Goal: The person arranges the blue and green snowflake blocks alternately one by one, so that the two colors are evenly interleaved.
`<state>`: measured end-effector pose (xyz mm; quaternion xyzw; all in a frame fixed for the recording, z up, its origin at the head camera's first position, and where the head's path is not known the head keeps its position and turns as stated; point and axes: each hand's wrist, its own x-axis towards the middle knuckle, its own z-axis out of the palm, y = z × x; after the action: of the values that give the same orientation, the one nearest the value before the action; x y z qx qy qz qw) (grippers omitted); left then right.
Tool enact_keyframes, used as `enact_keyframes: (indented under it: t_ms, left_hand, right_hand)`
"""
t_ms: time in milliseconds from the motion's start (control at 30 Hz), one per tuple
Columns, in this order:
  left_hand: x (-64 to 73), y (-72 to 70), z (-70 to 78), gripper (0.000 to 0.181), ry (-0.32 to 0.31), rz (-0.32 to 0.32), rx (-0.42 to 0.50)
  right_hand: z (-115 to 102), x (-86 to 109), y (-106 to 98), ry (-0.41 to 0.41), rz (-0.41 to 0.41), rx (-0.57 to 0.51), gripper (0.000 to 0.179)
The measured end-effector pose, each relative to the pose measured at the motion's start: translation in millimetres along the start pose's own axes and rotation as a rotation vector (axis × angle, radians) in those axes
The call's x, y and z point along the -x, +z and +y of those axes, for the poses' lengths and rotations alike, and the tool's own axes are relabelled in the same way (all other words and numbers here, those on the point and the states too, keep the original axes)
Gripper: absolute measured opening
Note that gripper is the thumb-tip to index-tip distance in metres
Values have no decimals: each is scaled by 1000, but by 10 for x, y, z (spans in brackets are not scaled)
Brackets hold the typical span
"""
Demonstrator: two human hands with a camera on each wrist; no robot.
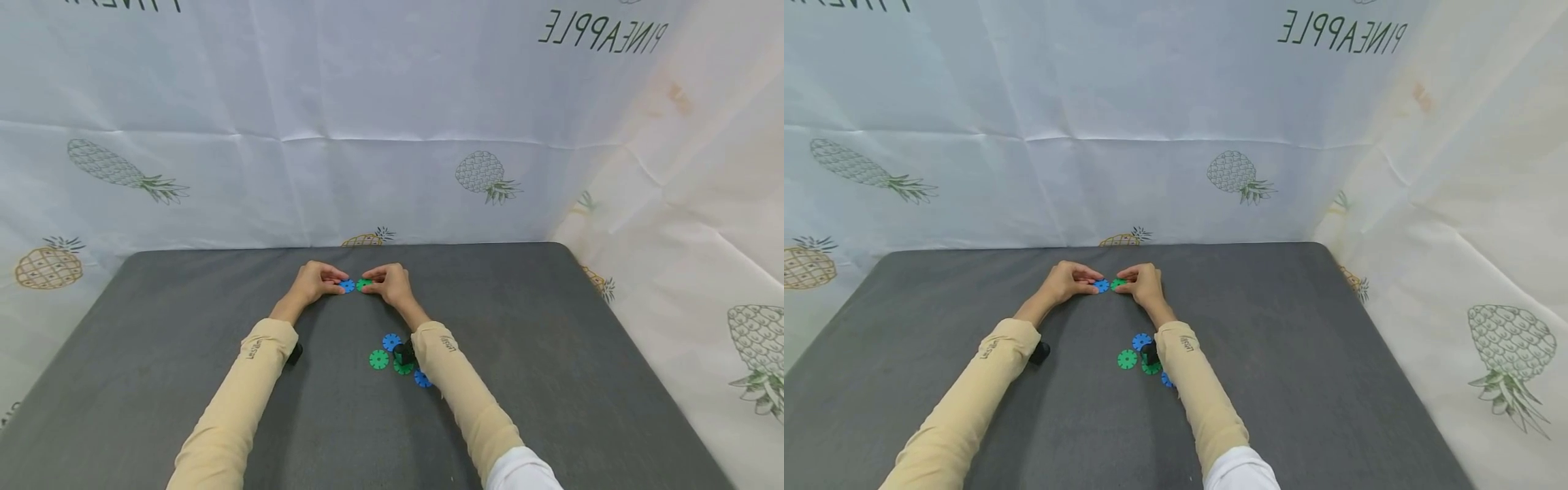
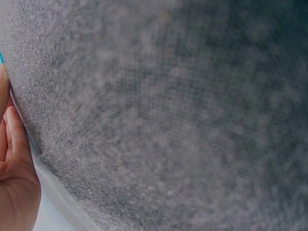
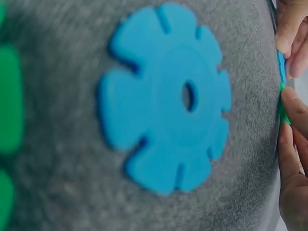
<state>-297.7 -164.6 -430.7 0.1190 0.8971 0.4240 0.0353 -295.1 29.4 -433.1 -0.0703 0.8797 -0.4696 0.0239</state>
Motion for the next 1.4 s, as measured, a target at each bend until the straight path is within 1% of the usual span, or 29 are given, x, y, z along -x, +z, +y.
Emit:
enact_keyframes:
  t_ms: [233, 367, 500, 667, 867, 1000, 1033, 1133, 1233, 1267, 1400]
  left_hand:
    - [7, 15, -1, 25, -30, 6, -3]
    - [7, 21, -15, 25, -28, 2, 1]
    - [10, 24, -17, 25, -20, 0, 15]
    - [17, 24, -9, 24, -9, 10, 12]
    - [11, 27, -15, 24, -25, 2, 14]
    - [14, 12, -37, 22, -6, 0, 44]
    - [17, 4, -44, 21, 15, 4, 55]
    - [9, 3, -63, 20, 22, -1, 69]
    - [6, 10, -54, 22, 7, -3, 63]
    - [3, 18, -50, 23, -15, -6, 54]
    - [17, 24, -12, 24, -29, 1, 33]
  right_hand:
    - [27, -21, -42, -2, -51, 1, 24]
    - [64, -46, -88, -7, -88, -35, 28]
    - [96, -71, -132, 3, -103, -55, 28]
    - [113, -92, -153, -31, -110, 2, 22]
    - [125, -99, -153, -62, -113, 36, 18]
    - [130, -99, -153, -69, -117, 41, 18]
    - [131, -100, -153, -70, -119, 41, 18]
    - [138, -105, -148, -74, -124, 39, 19]
    - [142, -107, -147, -82, -128, 40, 19]
    - [144, -109, -146, -85, -129, 40, 19]
    - [143, -110, -143, -91, -131, 38, 19]
